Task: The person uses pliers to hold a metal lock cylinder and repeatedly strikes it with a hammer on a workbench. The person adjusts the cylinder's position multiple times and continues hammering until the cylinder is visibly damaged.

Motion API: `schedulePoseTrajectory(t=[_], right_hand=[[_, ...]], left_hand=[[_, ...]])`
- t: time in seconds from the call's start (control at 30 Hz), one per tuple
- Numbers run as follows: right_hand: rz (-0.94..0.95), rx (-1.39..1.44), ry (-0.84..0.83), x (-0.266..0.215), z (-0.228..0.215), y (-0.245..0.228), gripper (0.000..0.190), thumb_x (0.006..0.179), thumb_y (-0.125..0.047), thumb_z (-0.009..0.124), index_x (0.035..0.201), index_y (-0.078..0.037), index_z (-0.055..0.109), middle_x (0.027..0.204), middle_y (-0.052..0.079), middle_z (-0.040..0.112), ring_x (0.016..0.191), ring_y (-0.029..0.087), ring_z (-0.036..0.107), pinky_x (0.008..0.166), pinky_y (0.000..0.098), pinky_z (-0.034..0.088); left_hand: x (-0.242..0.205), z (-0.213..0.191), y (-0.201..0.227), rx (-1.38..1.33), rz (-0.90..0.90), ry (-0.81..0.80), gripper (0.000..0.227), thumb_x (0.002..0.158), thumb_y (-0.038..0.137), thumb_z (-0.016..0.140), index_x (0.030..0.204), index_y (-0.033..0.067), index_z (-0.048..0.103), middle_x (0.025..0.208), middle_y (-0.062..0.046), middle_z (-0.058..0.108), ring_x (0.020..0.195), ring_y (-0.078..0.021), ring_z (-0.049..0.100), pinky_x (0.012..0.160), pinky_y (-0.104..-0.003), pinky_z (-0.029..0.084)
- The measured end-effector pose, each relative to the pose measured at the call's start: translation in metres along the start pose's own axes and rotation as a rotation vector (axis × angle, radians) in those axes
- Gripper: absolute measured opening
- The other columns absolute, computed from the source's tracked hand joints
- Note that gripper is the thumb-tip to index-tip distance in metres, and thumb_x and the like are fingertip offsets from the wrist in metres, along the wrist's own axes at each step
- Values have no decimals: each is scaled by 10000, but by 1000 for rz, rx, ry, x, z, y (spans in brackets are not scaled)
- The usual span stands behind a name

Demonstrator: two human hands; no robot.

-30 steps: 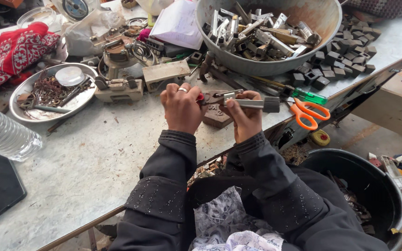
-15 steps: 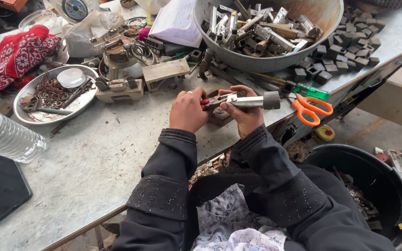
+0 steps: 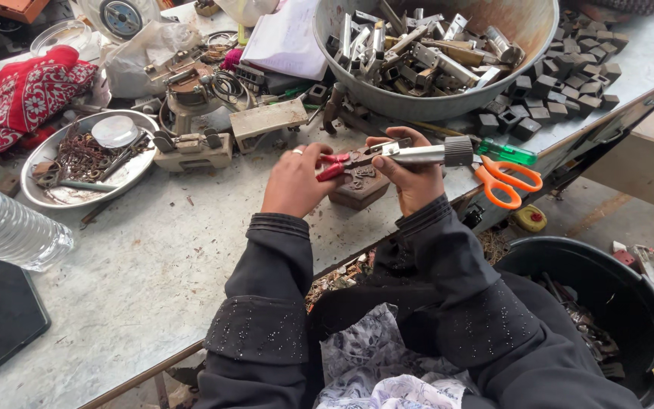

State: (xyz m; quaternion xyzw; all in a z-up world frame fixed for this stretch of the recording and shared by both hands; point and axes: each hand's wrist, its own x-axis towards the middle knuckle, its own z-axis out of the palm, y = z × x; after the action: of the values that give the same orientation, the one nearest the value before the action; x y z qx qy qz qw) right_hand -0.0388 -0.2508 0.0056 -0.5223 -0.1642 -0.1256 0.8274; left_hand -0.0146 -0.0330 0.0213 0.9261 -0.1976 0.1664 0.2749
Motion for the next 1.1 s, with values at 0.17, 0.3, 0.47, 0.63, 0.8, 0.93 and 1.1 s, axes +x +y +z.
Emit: schedulePoseTrajectory(t=[0.17, 0.3, 0.47, 0.63, 0.8, 0.93, 1.1], right_hand=[[30, -9, -77, 5, -3, -5, 506, 911, 65, 746, 1352, 21, 504, 1343, 255, 648, 1152, 208, 675, 996, 315, 575], [85, 121, -55, 6, -4, -8, 493, 912, 55, 727, 1336, 33, 478, 1366, 266, 625, 1165, 236, 701, 1022, 347, 600], [100, 117, -23, 0, -4, -4, 637, 909, 62, 724, 1469, -20, 430, 1290, 194, 607, 1128, 250, 678, 1014, 383, 605], [61, 22, -45, -26, -22, 4, 679, 925, 7, 699, 1518, -38, 372, 1324, 168, 646, 1247, 272, 649, 1047, 386, 553], [118, -110, -28, -63, -63, 4, 459, 1055, -96, 605, 1472, 42, 474, 1296, 203, 669, 1259, 300, 652, 1048, 411, 557], [246, 66, 38, -86, -85, -6, 534, 1080, -368, 513, 1490, -36, 431, 1204, 224, 676, 1116, 326, 687, 941, 422, 579], [353, 439, 83, -102, -110, -47, 712, 1027, -600, 390, 1507, -74, 398, 1146, 223, 710, 994, 327, 744, 841, 405, 615]], left_hand=[[-3, -5, 3, 107, 234, 318, 442, 761, 339, 850, 1118, 122, 707, 1016, -116, 677, 975, -331, 647, 879, -448, 493], [-6, -7, 9, 66, 170, 285, 382, 776, 355, 854, 1047, 126, 712, 921, -82, 664, 870, -293, 660, 793, -441, 508], [-5, -7, 13, 71, 143, 334, 369, 748, 406, 858, 939, 132, 698, 845, -55, 647, 795, -276, 665, 722, -433, 506], [-3, -13, 8, 131, 106, 387, 432, 744, 469, 848, 911, 109, 676, 827, -69, 632, 781, -282, 658, 702, -438, 493], [-3, -5, -5, 174, 55, 394, 473, 780, 528, 848, 887, 104, 670, 834, -90, 632, 782, -300, 658, 704, -452, 498], [2, 4, -17, 199, 92, 458, 456, 789, 511, 827, 923, 102, 676, 842, -101, 641, 798, -330, 659, 700, -475, 500], [-1, 2, -30, 314, 52, 461, 393, 852, 456, 817, 847, 102, 648, 840, -117, 654, 818, -349, 658, 717, -487, 499]])
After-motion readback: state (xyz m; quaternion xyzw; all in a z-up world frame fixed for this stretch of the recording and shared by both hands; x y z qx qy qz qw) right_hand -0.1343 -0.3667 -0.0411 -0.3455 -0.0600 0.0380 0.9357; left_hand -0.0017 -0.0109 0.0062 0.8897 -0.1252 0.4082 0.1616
